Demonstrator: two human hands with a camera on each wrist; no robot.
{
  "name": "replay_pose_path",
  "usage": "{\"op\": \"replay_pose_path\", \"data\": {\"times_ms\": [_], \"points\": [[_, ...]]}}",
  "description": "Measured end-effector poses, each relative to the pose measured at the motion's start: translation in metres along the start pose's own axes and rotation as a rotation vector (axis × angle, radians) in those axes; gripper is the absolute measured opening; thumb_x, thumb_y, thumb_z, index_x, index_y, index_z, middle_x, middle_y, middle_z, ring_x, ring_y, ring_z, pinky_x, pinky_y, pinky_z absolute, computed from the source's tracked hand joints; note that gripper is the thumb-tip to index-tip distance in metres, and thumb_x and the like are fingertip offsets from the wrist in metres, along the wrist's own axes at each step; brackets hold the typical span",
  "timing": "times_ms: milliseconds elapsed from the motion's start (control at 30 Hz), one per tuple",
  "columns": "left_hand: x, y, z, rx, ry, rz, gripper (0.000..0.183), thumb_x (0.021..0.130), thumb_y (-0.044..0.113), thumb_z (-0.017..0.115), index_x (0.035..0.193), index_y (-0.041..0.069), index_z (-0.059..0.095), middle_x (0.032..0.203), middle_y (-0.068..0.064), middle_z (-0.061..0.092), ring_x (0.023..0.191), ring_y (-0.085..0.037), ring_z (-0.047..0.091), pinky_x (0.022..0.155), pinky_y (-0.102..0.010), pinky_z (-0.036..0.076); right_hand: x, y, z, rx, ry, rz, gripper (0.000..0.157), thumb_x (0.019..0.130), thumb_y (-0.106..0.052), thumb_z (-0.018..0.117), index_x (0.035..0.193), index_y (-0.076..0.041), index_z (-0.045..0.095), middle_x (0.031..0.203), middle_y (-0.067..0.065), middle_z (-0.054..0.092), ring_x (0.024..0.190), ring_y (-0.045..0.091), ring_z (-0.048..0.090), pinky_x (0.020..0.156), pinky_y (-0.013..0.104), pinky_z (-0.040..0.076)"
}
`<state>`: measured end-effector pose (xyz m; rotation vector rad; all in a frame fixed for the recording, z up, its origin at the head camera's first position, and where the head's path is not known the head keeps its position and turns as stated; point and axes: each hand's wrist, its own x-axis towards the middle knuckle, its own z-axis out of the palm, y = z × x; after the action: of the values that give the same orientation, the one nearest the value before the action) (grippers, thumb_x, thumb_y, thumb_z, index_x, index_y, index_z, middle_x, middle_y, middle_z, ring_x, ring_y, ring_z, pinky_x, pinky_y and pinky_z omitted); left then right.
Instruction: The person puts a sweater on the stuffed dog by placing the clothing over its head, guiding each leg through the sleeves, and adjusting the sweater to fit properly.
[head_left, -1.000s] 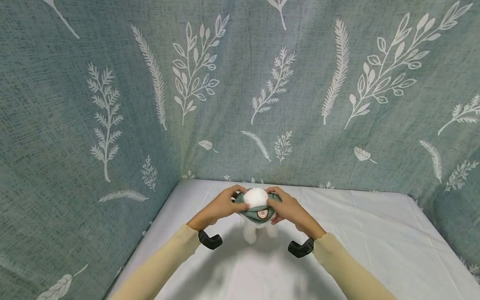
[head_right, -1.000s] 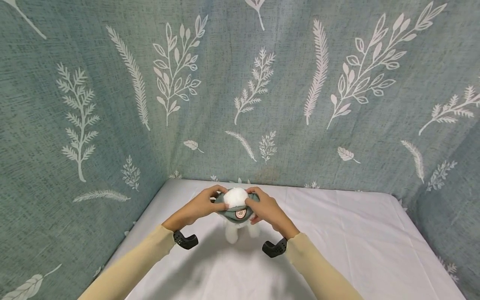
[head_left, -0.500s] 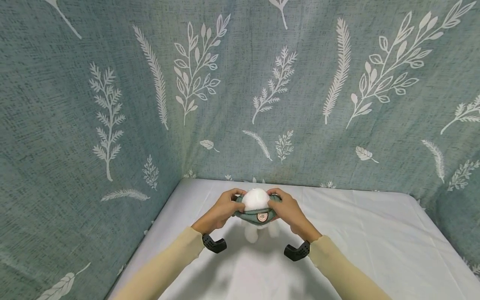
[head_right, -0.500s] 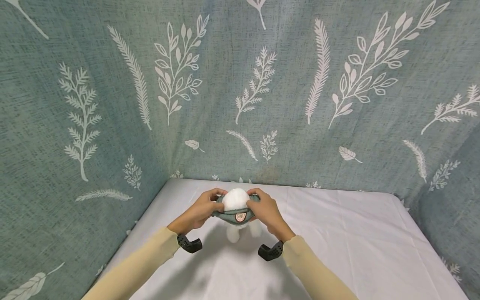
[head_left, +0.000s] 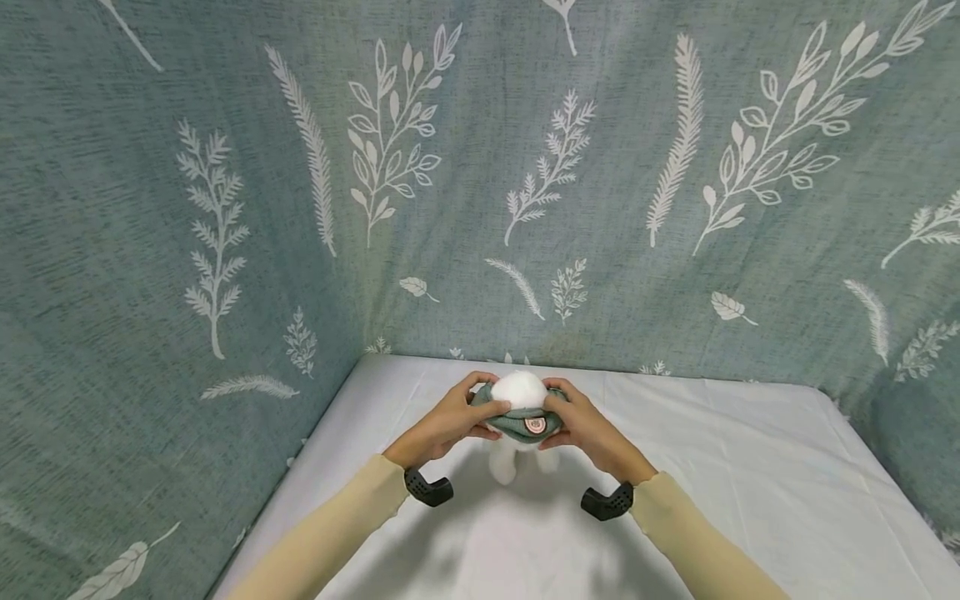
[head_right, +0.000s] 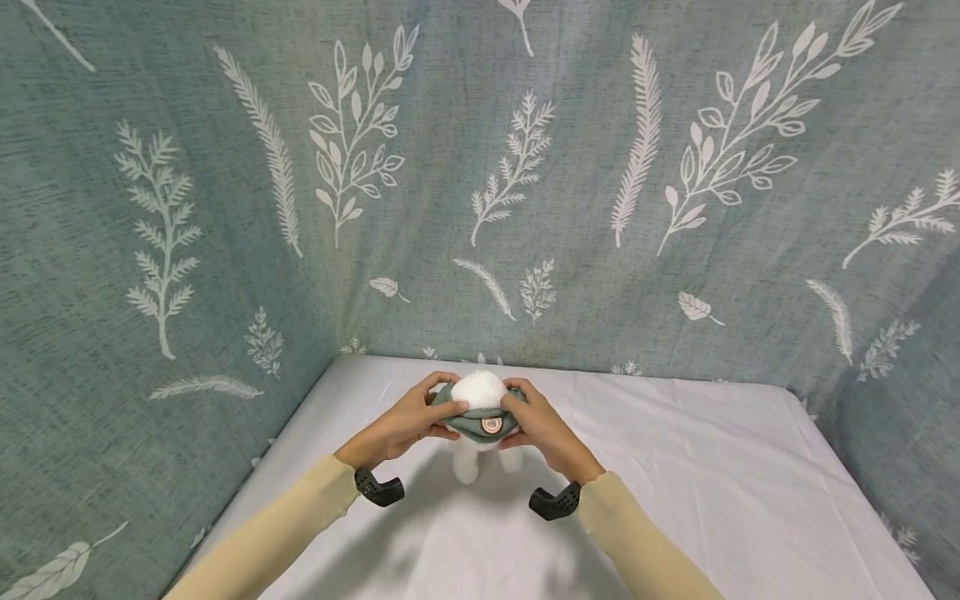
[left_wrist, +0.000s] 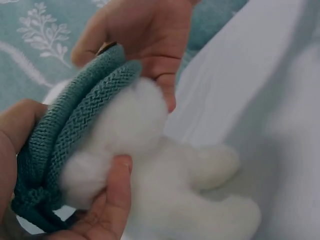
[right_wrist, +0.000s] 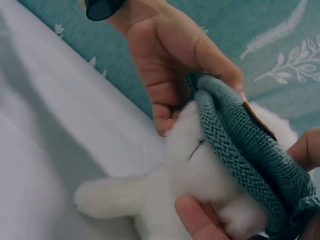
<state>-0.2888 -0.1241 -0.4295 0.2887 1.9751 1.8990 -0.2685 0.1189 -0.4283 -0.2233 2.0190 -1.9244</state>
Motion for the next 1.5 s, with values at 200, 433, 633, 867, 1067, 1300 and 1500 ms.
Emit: {"op": "replay_pose_path", "data": {"times_ms": [200, 433, 633, 867, 1067, 1300, 1500], "points": [[0.0, -0.002, -0.001, -0.066, 0.002, 0.003, 0.061, 0.093, 0.011, 0.078, 0.144, 0.012, 0.044, 0.128, -0.026, 0.048, 0.091, -0.032, 0.071, 0.085, -0.044, 0.06, 0.001, 0.001, -0.001, 0.031, -0.02, -0.006, 0.05, 0.103, -0.021, 0.054, 0.15, -0.014, 0.039, 0.139, 0.025, 0.048, 0.102, 0.031, 0.067, 0.087, 0.044, 0.058], [0.001, -0.005, 0.001, -0.119, 0.024, 0.004, 0.063, 0.086, -0.006, 0.074, 0.139, 0.013, 0.047, 0.131, -0.027, 0.044, 0.108, -0.036, 0.063, 0.083, -0.043, 0.059, 0.003, 0.004, 0.004, 0.046, 0.061, 0.003, 0.053, 0.094, -0.007, 0.056, 0.146, -0.01, 0.043, 0.146, 0.024, 0.043, 0.115, 0.035, 0.059, 0.087, 0.044, 0.057], [0.003, -0.008, 0.003, -0.124, 0.058, 0.008, 0.058, 0.083, -0.007, 0.074, 0.132, 0.012, 0.05, 0.133, -0.026, 0.043, 0.108, -0.036, 0.059, 0.079, -0.04, 0.059, 0.004, 0.007, 0.005, 0.048, 0.081, -0.009, 0.053, 0.094, -0.007, 0.056, 0.146, -0.011, 0.044, 0.148, 0.023, 0.042, 0.116, 0.036, 0.057, 0.086, 0.043, 0.056], [0.003, -0.01, 0.004, -0.205, 0.071, -0.008, 0.043, 0.087, 0.0, 0.073, 0.12, 0.007, 0.047, 0.129, -0.026, 0.047, 0.09, -0.028, 0.066, 0.083, -0.042, 0.06, 0.005, 0.012, -0.002, 0.072, 0.086, -0.004, 0.054, 0.099, -0.014, 0.054, 0.152, -0.013, 0.043, 0.144, 0.02, 0.049, 0.11, 0.029, 0.061, 0.089, 0.041, 0.055], [0.005, -0.012, 0.004, -0.224, 0.082, -0.013, 0.033, 0.089, 0.001, 0.07, 0.111, 0.007, 0.047, 0.114, -0.02, 0.054, 0.08, -0.022, 0.068, 0.084, -0.043, 0.06, 0.005, 0.013, -0.004, 0.097, 0.094, 0.027, 0.054, 0.1, -0.018, 0.055, 0.152, -0.011, 0.044, 0.139, 0.022, 0.054, 0.104, 0.024, 0.066, 0.087, 0.038, 0.057], [0.007, -0.015, 0.006, -0.208, 0.119, -0.037, 0.03, 0.088, -0.001, 0.061, 0.114, 0.008, 0.048, 0.089, -0.012, 0.057, 0.07, -0.017, 0.061, 0.078, -0.038, 0.06, 0.001, 0.01, 0.0, 0.143, 0.088, 0.033, 0.056, 0.098, -0.015, 0.054, 0.152, -0.004, 0.043, 0.139, 0.024, 0.051, 0.098, 0.021, 0.065, 0.084, 0.035, 0.057], [0.006, -0.015, 0.007, -0.18, 0.115, -0.046, 0.034, 0.086, -0.001, 0.06, 0.117, 0.009, 0.05, 0.091, -0.011, 0.057, 0.069, -0.016, 0.058, 0.069, -0.033, 0.054, 0.001, 0.008, 0.004, 0.131, 0.145, 0.048, 0.056, 0.092, -0.008, 0.052, 0.147, -0.004, 0.047, 0.136, 0.025, 0.051, 0.091, 0.022, 0.06, 0.075, 0.033, 0.055]]}}
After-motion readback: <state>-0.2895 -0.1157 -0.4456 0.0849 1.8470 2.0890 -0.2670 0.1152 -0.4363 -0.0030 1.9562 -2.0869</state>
